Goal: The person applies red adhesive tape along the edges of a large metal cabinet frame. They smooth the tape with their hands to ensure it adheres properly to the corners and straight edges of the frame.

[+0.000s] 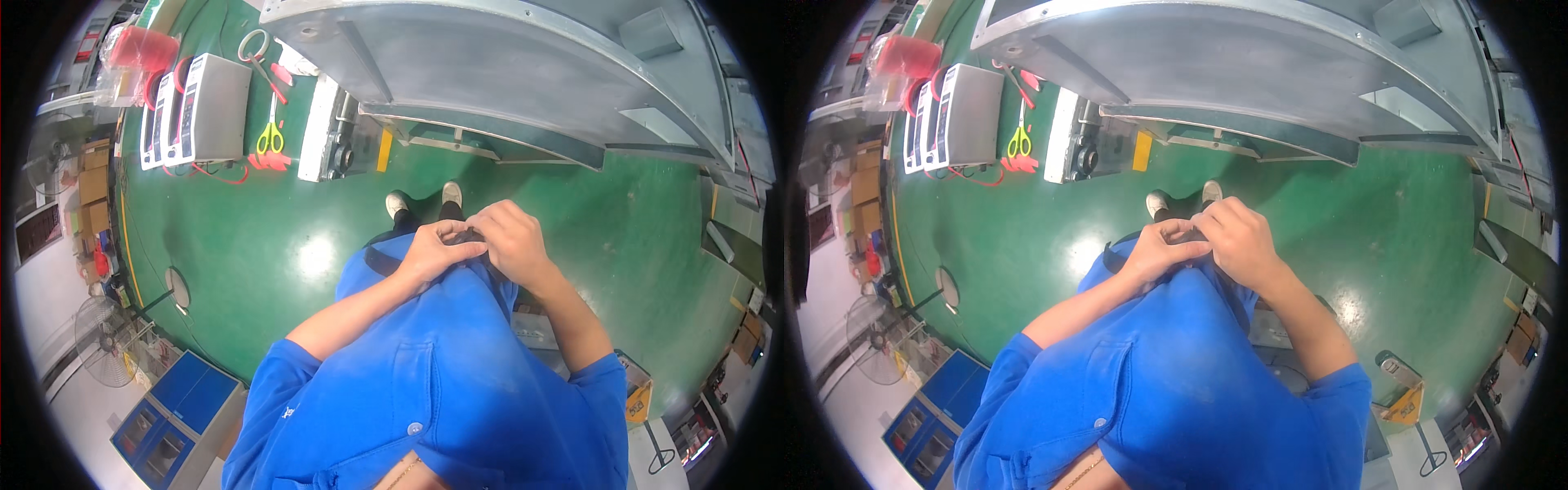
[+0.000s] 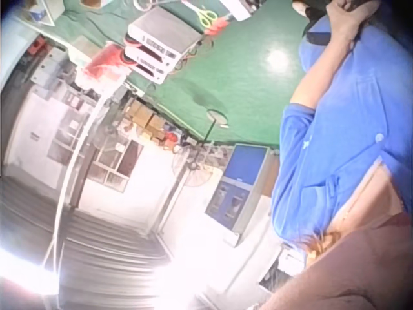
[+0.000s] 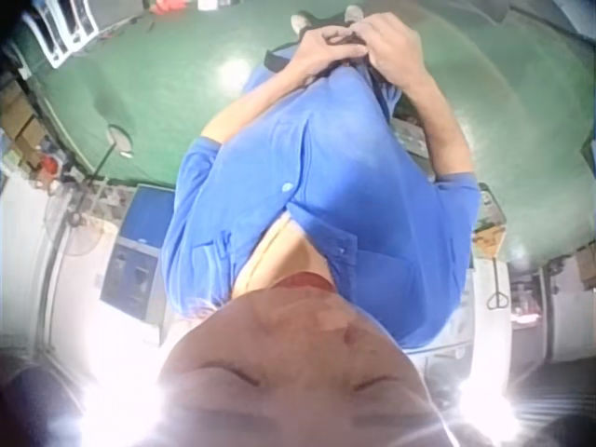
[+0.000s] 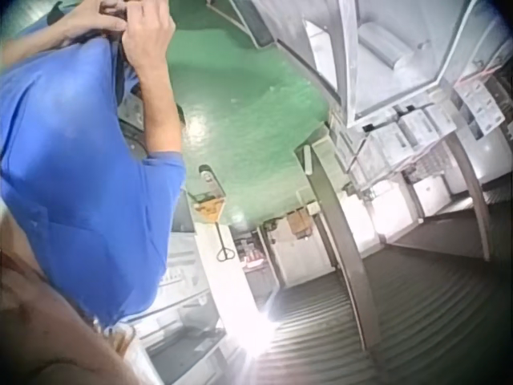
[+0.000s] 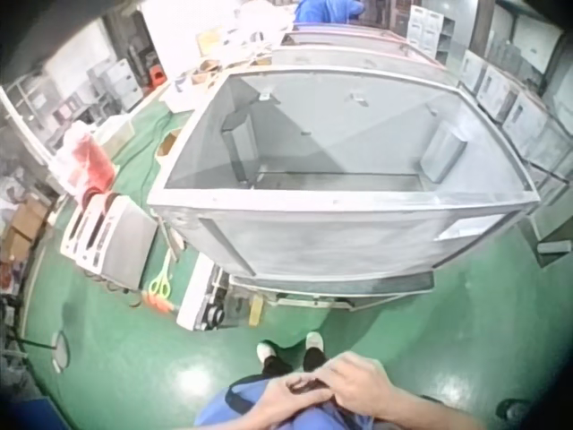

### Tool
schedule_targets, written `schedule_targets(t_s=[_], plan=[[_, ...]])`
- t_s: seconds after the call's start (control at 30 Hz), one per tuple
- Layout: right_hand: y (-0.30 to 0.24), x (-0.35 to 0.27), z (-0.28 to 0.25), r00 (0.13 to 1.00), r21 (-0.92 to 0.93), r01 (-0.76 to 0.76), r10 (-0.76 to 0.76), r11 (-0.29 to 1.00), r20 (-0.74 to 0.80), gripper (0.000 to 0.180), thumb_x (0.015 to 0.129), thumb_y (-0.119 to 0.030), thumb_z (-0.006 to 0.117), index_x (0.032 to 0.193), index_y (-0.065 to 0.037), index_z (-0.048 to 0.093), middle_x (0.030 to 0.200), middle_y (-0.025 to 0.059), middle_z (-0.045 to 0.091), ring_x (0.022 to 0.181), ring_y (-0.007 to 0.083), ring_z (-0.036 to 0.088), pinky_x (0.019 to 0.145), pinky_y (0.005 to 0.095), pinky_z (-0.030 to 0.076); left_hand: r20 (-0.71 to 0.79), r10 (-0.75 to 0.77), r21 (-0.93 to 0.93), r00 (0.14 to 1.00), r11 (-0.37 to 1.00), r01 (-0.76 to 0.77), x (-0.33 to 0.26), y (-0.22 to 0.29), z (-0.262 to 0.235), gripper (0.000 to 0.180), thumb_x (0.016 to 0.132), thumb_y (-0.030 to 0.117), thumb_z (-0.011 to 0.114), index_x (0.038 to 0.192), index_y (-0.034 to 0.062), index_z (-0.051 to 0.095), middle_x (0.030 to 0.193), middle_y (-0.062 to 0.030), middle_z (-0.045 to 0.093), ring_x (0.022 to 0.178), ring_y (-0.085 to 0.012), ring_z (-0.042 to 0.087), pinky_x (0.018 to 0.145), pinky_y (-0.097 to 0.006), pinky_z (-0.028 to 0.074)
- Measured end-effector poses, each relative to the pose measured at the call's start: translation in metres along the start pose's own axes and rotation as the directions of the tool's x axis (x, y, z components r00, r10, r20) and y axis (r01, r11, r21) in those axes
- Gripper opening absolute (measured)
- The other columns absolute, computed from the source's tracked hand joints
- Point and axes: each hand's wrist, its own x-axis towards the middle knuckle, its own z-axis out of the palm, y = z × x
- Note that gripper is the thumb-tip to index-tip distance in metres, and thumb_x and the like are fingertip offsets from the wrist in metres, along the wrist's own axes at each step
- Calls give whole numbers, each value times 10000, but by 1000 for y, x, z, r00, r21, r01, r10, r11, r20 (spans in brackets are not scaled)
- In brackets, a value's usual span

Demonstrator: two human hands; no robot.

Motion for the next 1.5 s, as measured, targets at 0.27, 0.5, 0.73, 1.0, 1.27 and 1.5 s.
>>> schedule_targets(t_s=[0.27,0.5,0.73,1.0,1.27,1.5], plan=[[-6,-14,15,867,288,-425,477,858,-143,136,698,32,568,796,-45,623,739,86,595,691,241,575,610,311,458,127,-121,153,984,983,101,3,-1,7,425,745,185,699,1057,-66,559,853,-56,614,656,-61,528,576,-204,444],[0,-14,0,971,209,-228,237,951,-20,209,684,-10,555,877,-65,615,840,80,587,786,241,568,667,316,468,104,-103,218,989,973,78,5,-9,9,294,734,171,697,956,-5,620,779,-19,616,647,-52,519,567,-209,434],[8,-13,-11,953,-145,300,-289,943,96,221,614,-93,540,821,-25,576,775,60,536,746,210,540,623,298,465,126,-57,136,990,990,39,-2,-5,8,268,707,156,707,906,-6,629,761,-8,605,606,-45,503,538,-205,418],[-2,-24,3,993,-210,68,-88,975,-85,189,612,-74,548,796,-37,576,709,43,508,639,191,518,524,288,439,129,-94,137,987,988,77,-8,-7,9,330,724,174,707,977,-12,607,814,-22,616,659,-45,522,552,-194,427],[-1,-27,9,996,-121,-87,86,989,-14,207,628,-48,548,831,-68,583,751,36,533,667,200,534,551,306,450,138,-197,165,971,971,174,-8,-10,10,309,741,154,698,983,-11,602,845,-39,627,674,-66,540,584,-210,442],[-7,-3,-23,930,-107,331,-305,938,204,216,653,-79,547,864,-68,588,920,44,576,865,222,550,743,330,464,124,-129,76,984,990,120,-12,-17,12,285,712,129,711,943,-9,616,838,-30,625,678,-67,541,586,-213,440]])
